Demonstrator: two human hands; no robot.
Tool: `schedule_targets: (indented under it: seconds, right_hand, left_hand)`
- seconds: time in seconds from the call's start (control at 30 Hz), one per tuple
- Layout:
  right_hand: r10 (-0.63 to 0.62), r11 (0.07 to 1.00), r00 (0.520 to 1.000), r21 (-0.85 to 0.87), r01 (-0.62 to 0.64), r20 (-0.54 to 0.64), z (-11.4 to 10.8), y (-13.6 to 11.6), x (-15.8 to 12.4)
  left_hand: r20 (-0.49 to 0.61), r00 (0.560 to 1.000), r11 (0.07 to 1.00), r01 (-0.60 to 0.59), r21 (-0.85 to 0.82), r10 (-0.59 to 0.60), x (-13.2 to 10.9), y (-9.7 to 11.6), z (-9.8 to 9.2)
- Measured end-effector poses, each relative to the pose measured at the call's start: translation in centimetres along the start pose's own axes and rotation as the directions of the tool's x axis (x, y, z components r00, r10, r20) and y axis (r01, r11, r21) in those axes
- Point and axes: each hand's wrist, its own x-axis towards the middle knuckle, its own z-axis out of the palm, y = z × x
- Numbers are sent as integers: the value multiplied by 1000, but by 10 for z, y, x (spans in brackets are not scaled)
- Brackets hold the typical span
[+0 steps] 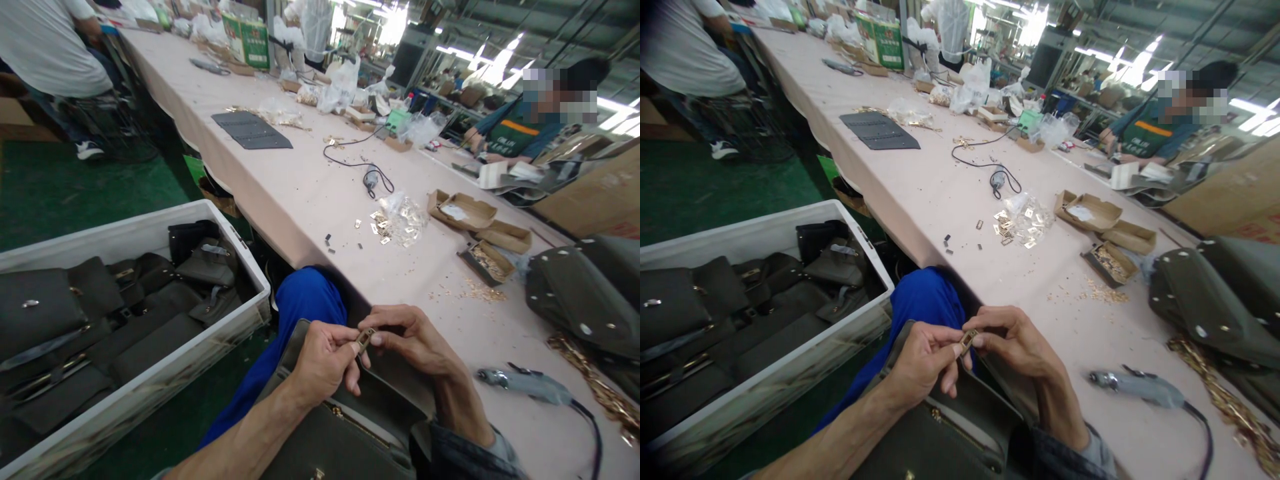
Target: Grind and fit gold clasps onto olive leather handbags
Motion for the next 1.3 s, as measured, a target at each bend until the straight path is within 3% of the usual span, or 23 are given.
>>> schedule_targets:
  seconds: [0.27, 0.43, 0.53, 0.77, 0.97, 1.03, 1.1, 1.13, 1.23, 1.3]
  right_hand:
    - [-8, 999, 1000, 46, 8, 6, 0, 6, 3]
    - [-108, 982, 986, -166, 86, -128, 14, 7, -1]
    - [-165, 952, 964, -288, 101, -208, 26, 4, -7]
    - [-216, 948, 927, -292, 124, -307, 33, 13, -15]
    - [-211, 954, 899, -280, 105, -384, 37, 12, -21]
    - [-219, 954, 865, -284, 93, -452, 35, 10, -31]
    - [-225, 935, 757, -355, -11, -614, 24, 11, -50]
    - [-230, 912, 659, -394, -110, -716, 16, 13, -62]
    - [-252, 793, 280, -364, -489, -926, -18, 29, -110]
    - [-222, 662, 97, -223, -716, -970, -41, 43, -143]
  left_hand:
    - [2, 1000, 999, -21, -38, 22, 0, -5, 0]
    - [-131, 991, 999, -28, -40, 23, 4, -5, 3]
    - [-132, 991, 1000, -9, -20, 6, 2, -5, 6]
    - [-217, 976, 1000, 24, 8, -22, 0, -6, 10]
    - [-198, 978, 997, 68, 26, -62, 7, -7, 14]
    - [-193, 979, 996, 77, 48, -67, 8, -7, 16]
    - [-183, 980, 994, 87, 70, -73, 8, -7, 18]
    - [-183, 980, 993, 89, 77, -74, 8, -6, 18]
    - [-207, 976, 993, 88, 75, -70, 7, -6, 20]
    - [-213, 974, 993, 97, 74, -80, 8, -7, 20]
